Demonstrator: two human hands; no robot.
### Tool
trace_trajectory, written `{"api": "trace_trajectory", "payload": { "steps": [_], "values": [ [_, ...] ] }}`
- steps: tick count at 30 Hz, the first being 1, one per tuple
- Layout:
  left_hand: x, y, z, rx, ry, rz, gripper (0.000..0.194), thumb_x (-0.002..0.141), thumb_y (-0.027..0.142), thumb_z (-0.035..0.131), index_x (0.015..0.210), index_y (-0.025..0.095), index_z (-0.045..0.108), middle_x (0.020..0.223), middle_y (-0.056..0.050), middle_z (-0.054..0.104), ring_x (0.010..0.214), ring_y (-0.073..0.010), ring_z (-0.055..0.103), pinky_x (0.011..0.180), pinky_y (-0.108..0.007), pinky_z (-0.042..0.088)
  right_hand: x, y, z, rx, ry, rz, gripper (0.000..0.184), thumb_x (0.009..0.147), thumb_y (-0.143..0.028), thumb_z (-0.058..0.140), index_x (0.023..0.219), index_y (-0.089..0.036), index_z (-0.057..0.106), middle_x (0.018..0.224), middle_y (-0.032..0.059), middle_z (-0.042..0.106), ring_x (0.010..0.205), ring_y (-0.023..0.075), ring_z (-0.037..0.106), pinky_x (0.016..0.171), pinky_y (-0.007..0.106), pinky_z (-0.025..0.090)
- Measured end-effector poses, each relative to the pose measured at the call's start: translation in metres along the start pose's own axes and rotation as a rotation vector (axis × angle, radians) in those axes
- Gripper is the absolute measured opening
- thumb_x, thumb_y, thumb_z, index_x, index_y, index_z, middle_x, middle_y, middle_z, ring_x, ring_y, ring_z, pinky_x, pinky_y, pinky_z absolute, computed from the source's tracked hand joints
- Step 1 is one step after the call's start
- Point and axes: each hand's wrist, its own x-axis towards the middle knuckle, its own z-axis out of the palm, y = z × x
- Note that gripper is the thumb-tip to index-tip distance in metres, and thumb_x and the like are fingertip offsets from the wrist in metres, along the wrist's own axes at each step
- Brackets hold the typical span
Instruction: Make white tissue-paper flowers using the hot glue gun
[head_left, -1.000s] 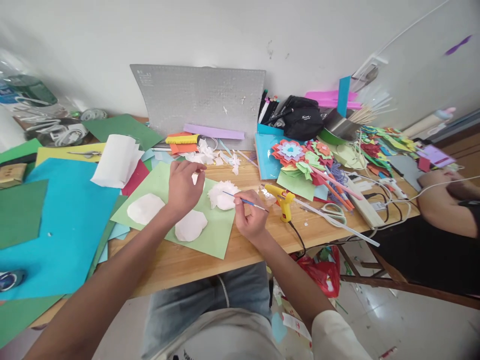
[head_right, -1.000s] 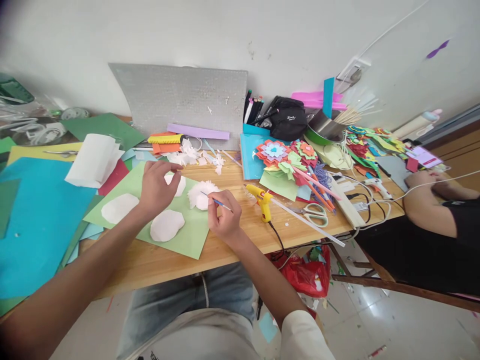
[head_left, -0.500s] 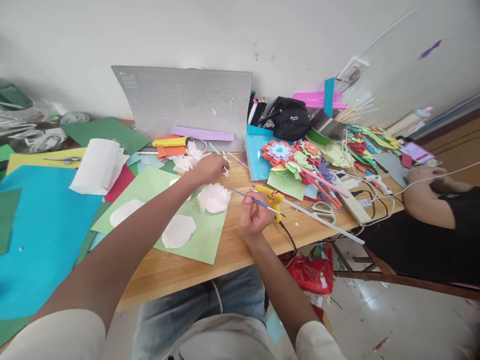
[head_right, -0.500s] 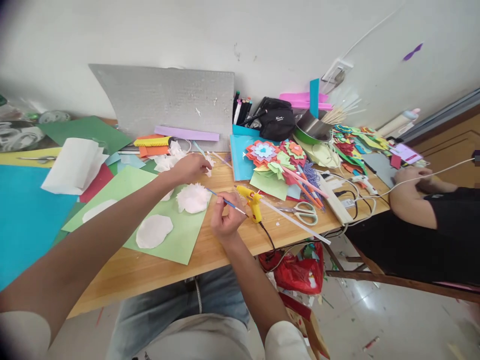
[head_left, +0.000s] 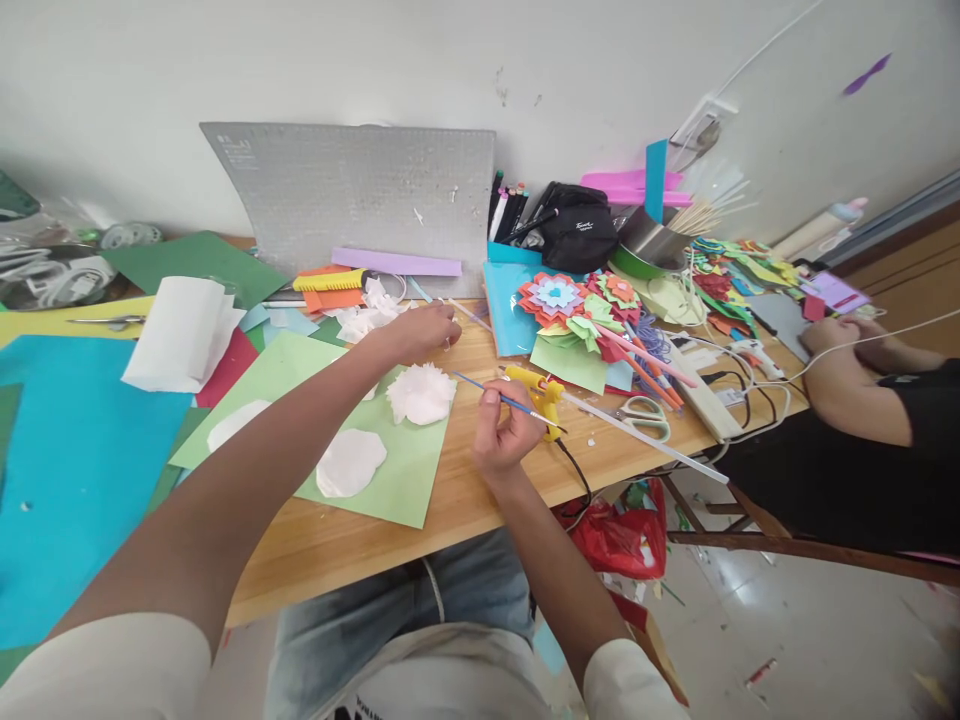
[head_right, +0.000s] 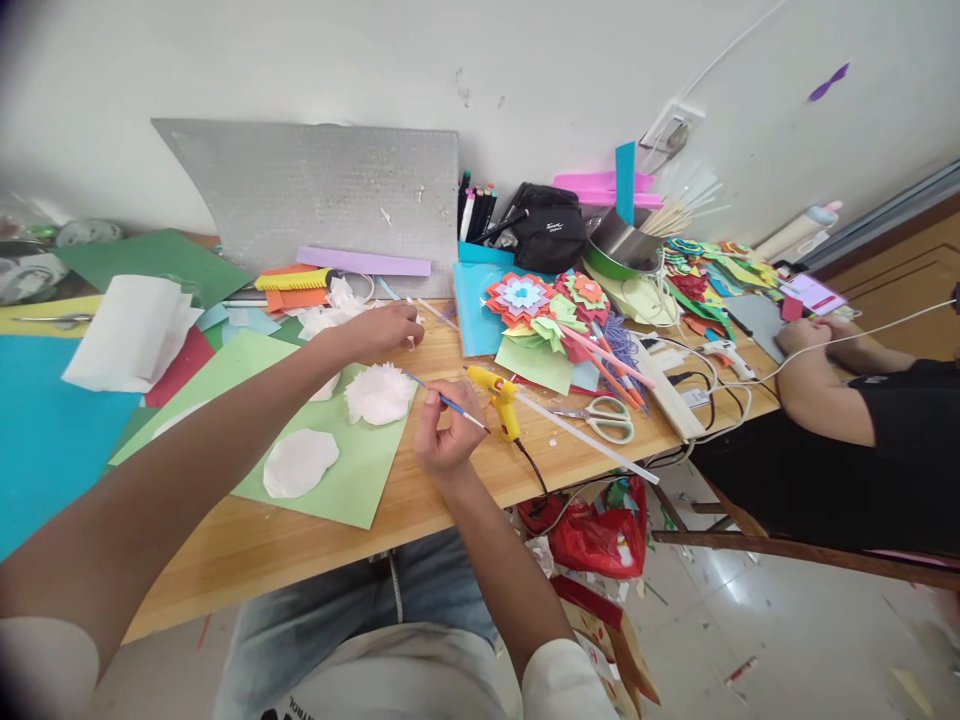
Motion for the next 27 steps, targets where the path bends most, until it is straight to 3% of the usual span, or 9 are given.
{"api": "trace_trajectory", "payload": {
  "steps": [6, 10, 14, 17, 21, 27],
  "values": [
    [-0.005, 0.003, -0.005, 0.012, 0.013, -0.027, 0.028, 0.078, 0.008, 0.043, 0.087, 0.015, 0.069, 0.091, -0.014, 0.065, 0.087, -0.0237, 0.06, 0.076, -0.033, 0.043, -0.001, 0.001, -0.001, -0.024, -0.021, 0.021, 0.012, 0.09, -0.025, 0.047, 0.091, -0.022, 0.059, 0.071, 0.0031, 0.059, 0.062, 0.0173, 0.056, 0.064, 0.035, 0.049],
    [-0.021, 0.0, -0.013, -0.155, 0.171, -0.057, 0.023, 0.081, 0.018, 0.045, 0.085, 0.016, 0.068, 0.088, -0.01, 0.068, 0.085, -0.0223, 0.061, 0.079, -0.033, 0.044, 0.0, 0.0, -0.003, -0.055, -0.01, 0.001, 0.013, 0.092, -0.025, 0.046, 0.091, -0.022, 0.059, 0.07, 0.0024, 0.058, 0.062, 0.0171, 0.057, 0.064, 0.034, 0.05],
    [-0.052, 0.003, -0.024, -0.376, 0.352, -0.128, 0.018, 0.081, 0.024, 0.052, 0.084, 0.017, 0.068, 0.082, -0.005, 0.069, 0.078, -0.0187, 0.061, 0.076, -0.031, 0.046, 0.0, -0.001, -0.003, -0.063, -0.035, -0.003, 0.014, 0.093, -0.025, 0.046, 0.09, -0.022, 0.059, 0.07, 0.003, 0.059, 0.063, 0.0171, 0.058, 0.064, 0.035, 0.051],
    [-0.08, 0.016, -0.031, -0.614, 0.497, -0.241, 0.013, 0.08, 0.028, 0.059, 0.083, 0.018, 0.067, 0.082, -0.004, 0.069, 0.076, -0.0166, 0.062, 0.077, -0.031, 0.048, 0.0, -0.003, -0.003, 0.009, -0.043, 0.019, 0.016, 0.093, -0.024, 0.046, 0.096, -0.022, 0.061, 0.075, 0.0038, 0.064, 0.069, 0.0183, 0.063, 0.069, 0.036, 0.053],
    [-0.109, 0.043, -0.035, -1.093, 0.669, -0.421, 0.02, 0.073, 0.033, 0.072, 0.085, 0.018, 0.066, 0.088, -0.005, 0.069, 0.081, -0.0171, 0.063, 0.076, -0.031, 0.05, 0.007, -0.011, -0.002, 0.092, -0.124, 0.108, 0.021, 0.094, -0.022, 0.046, 0.104, -0.022, 0.064, 0.087, 0.0055, 0.07, 0.08, 0.019, 0.067, 0.074, 0.036, 0.055],
    [-0.116, 0.084, -0.028, -1.601, 0.772, -0.668, 0.022, 0.069, 0.033, 0.076, 0.085, 0.022, 0.066, 0.088, -0.001, 0.068, 0.083, -0.0146, 0.062, 0.068, -0.026, 0.046, 0.02, -0.036, 0.008, 0.278, -0.315, 0.343, 0.014, 0.089, -0.03, 0.059, 0.1, -0.02, 0.06, 0.097, 0.0067, 0.068, 0.088, 0.018, 0.067, 0.078, 0.033, 0.057]
  ]
}}
